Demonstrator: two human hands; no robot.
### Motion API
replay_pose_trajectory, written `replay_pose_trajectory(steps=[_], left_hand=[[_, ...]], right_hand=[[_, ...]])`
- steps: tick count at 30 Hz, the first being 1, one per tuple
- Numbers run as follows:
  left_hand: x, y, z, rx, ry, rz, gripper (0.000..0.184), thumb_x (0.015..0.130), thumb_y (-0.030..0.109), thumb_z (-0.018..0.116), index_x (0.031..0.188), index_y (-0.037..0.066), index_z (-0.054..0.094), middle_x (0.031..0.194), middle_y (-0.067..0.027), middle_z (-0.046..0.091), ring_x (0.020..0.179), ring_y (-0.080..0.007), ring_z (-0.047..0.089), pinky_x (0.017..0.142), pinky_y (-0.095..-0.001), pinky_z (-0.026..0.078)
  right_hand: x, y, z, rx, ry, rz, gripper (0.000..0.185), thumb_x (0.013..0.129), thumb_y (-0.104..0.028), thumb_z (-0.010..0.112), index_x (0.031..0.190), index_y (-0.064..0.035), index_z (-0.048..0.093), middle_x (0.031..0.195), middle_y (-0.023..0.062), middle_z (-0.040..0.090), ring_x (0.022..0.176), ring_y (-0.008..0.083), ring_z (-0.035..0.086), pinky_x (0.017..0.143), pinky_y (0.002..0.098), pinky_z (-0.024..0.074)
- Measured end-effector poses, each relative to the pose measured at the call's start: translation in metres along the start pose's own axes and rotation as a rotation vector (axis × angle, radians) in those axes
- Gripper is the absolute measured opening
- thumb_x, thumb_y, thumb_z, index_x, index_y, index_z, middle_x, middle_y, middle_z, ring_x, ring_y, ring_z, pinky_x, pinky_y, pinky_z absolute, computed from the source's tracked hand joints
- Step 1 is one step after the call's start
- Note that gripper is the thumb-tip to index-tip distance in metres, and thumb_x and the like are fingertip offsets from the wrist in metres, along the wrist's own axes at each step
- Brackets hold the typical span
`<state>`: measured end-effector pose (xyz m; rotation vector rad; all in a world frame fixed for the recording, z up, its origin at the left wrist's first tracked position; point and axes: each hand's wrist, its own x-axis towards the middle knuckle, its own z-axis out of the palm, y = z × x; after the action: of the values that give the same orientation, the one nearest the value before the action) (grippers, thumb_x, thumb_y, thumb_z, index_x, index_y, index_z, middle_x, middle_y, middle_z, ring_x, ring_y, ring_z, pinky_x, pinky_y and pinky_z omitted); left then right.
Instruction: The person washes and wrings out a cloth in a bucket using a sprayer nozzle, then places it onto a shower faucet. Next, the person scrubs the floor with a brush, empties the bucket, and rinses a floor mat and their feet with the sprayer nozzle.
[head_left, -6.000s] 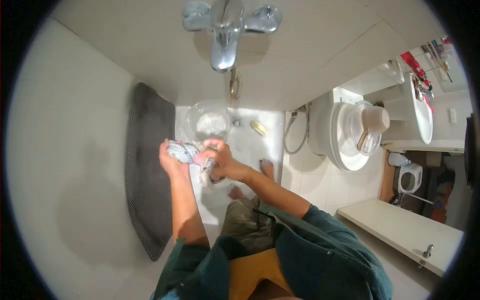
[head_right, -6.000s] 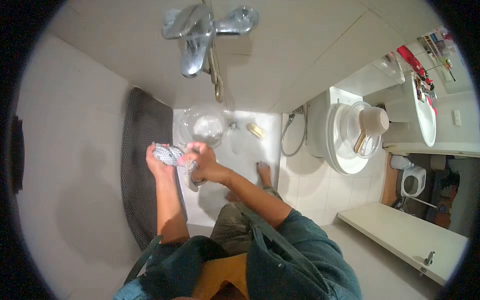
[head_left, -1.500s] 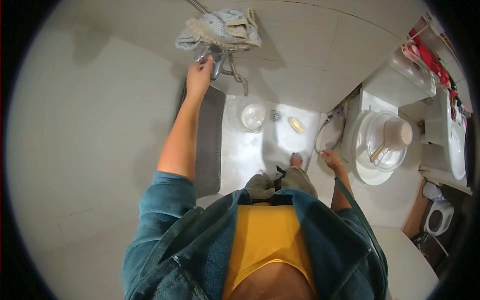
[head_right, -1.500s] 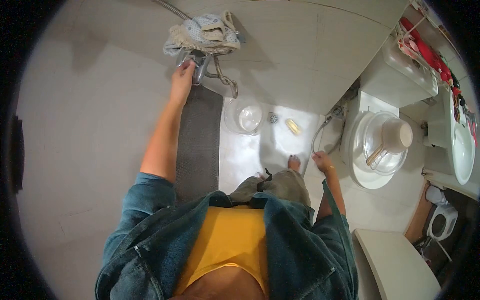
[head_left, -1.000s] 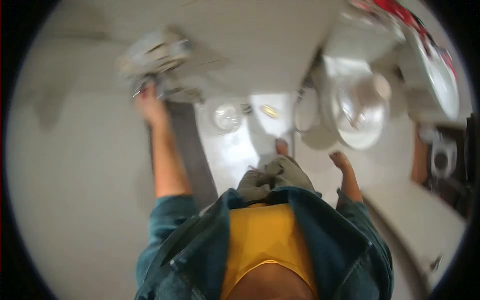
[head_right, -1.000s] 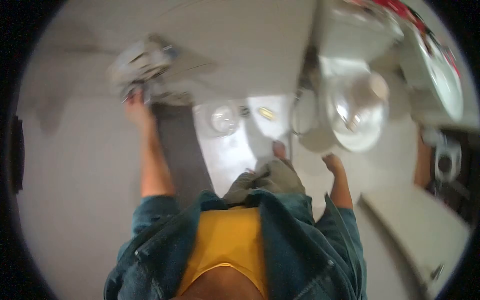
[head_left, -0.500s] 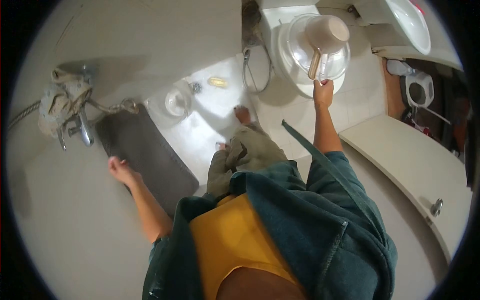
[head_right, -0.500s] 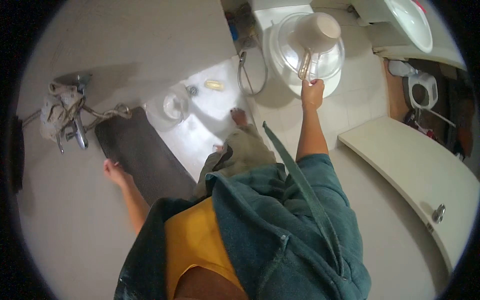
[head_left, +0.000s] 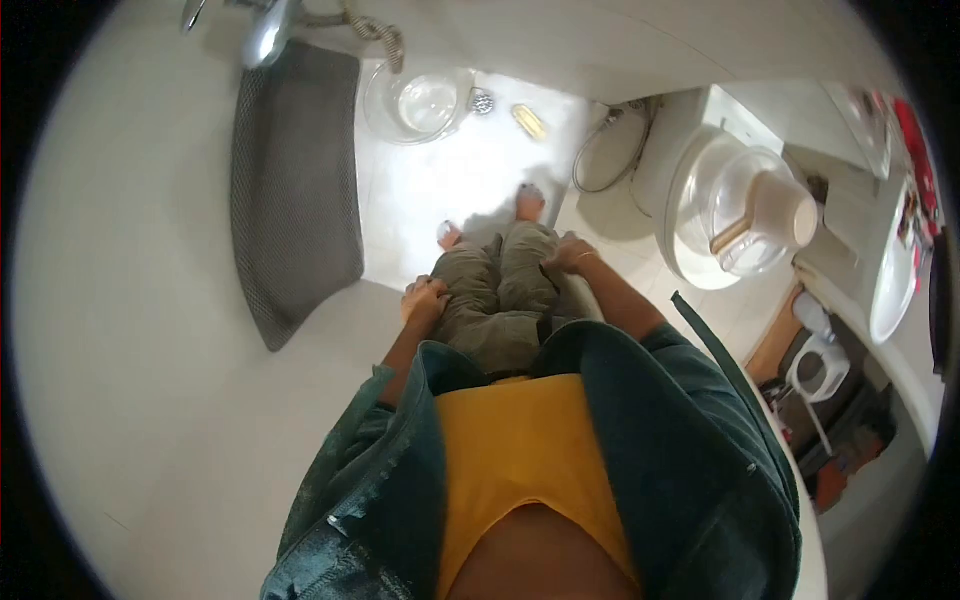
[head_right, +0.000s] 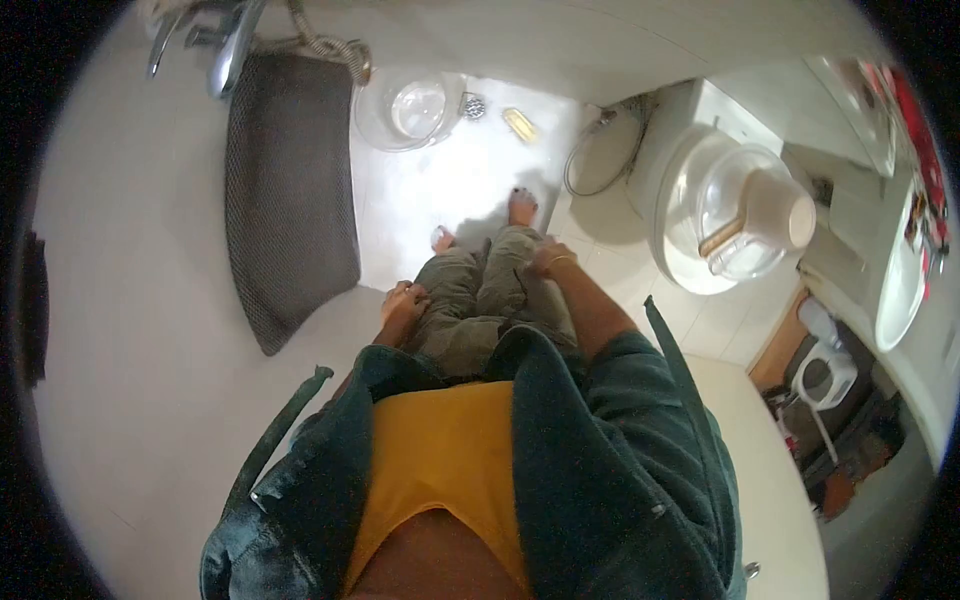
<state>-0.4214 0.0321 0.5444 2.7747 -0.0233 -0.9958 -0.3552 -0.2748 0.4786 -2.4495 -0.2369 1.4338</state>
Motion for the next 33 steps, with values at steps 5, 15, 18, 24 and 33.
replay_pose_trajectory(steps=[5,15,18,24,33], left_hand=[[-0.014,-0.003,-0.004,-0.43,-0.079,-0.326,0.02,0.087,0.026,0.049,0.094,0.008,0.048,0.089,-0.0205,0.059,0.086,-0.0361,0.058,0.082,-0.0417,0.043],[-0.064,0.001,-0.047,-1.169,-0.835,-0.246,0.037,0.082,0.028,0.059,0.109,0.003,0.059,0.102,-0.0164,0.06,0.09,-0.0305,0.057,0.081,-0.0384,0.042],[-0.033,0.028,0.024,-0.661,0.107,0.827,0.035,0.084,0.023,0.053,0.109,0.0,0.057,0.11,-0.0146,0.058,0.092,-0.0242,0.054,0.083,-0.0365,0.041],[0.007,0.065,0.053,-1.294,-1.103,0.148,0.034,0.09,0.018,0.039,0.118,0.005,0.052,0.111,-0.0152,0.057,0.095,-0.0271,0.055,0.09,-0.0354,0.039],[0.075,0.095,0.098,-0.869,-1.56,0.619,0.047,0.089,0.039,0.039,0.123,0.008,0.048,0.116,-0.0154,0.055,0.104,-0.029,0.053,0.089,-0.0366,0.042]], right_hand=[[0.021,-0.048,-0.018,-0.401,-0.132,-0.115,0.032,0.087,-0.026,0.039,0.112,-0.0112,0.053,0.102,0.0151,0.061,0.1,0.0322,0.055,0.086,0.0414,0.0409],[-0.006,-0.023,-0.025,0.122,-0.789,-0.601,0.065,0.076,-0.046,0.059,0.116,0.0026,0.047,0.107,0.0196,0.056,0.1,0.032,0.054,0.087,0.0375,0.0404],[-0.012,-0.032,0.015,0.472,-0.916,-0.873,0.057,0.077,-0.04,0.06,0.114,0.0029,0.051,0.112,0.0171,0.054,0.105,0.029,0.051,0.089,0.0361,0.0395],[0.006,-0.054,-0.044,0.685,-1.208,-0.642,0.037,0.084,-0.024,0.054,0.113,-0.0024,0.055,0.114,0.0127,0.053,0.104,0.024,0.049,0.088,0.0376,0.0396],[0.236,0.123,-0.012,0.737,0.239,0.207,0.027,0.081,-0.037,0.055,0.089,-0.0114,0.056,0.073,0.0018,0.058,0.064,0.0108,0.053,0.052,0.0221,0.0413]])
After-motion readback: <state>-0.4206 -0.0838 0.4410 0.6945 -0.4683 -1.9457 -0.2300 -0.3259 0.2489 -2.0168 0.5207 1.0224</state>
